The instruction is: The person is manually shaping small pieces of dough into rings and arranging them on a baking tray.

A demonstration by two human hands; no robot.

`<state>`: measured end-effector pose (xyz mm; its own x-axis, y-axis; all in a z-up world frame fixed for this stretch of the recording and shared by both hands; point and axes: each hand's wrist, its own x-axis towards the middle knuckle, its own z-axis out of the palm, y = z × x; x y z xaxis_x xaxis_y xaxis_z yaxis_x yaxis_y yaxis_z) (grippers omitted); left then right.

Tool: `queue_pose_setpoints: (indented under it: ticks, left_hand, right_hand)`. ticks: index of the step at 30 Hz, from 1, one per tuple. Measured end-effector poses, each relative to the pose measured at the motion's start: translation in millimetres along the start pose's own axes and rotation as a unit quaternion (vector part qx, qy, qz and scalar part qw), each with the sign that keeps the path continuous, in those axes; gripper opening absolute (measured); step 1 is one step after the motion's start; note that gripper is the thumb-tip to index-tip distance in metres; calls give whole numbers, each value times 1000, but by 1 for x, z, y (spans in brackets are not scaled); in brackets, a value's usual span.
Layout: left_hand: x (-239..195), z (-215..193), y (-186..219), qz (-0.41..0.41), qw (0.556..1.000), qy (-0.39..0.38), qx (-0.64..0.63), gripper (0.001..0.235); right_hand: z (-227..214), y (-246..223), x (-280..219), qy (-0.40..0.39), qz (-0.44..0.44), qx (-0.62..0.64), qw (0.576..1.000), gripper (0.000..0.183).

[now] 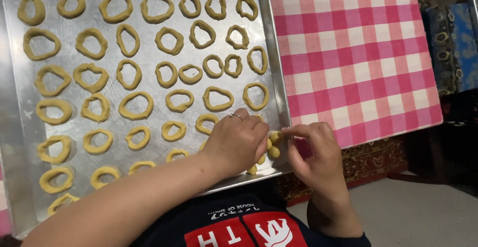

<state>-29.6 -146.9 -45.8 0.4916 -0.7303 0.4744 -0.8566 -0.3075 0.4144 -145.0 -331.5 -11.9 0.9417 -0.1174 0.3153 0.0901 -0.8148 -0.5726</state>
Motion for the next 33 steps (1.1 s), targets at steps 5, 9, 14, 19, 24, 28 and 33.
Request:
queue_pose_setpoints:
  ticks: [5, 9, 14, 19, 24, 28, 33]
  left_hand:
    - [1, 11, -1, -16, 1000, -12, 4, 19]
    - [2, 22, -2, -45, 998, -42, 23, 20]
    - [26, 12, 1, -89, 986, -140, -15, 15]
    - [35, 11, 4, -100, 979, -174, -17, 17]
    - [39, 7, 8, -102, 975, -193, -32, 16]
    - [35, -1, 12, -94, 980, -174, -7, 16]
    - [41, -68, 9, -159, 972, -164, -54, 22]
  right_hand:
    - [4, 14, -12, 0, -30, -37, 999, 24]
    - [4, 11, -12, -13, -50, -48, 998, 23]
    - [4, -3, -11, 14, -40, -27, 999, 22]
    - [6, 1, -18, 27, -35, -15, 999, 21]
    - [8, -6, -17, 33, -54, -11, 998, 21]
    - [9, -8, -18, 42, -67, -18, 997, 20]
    - [7, -9, -21, 42, -34, -7, 999, 19]
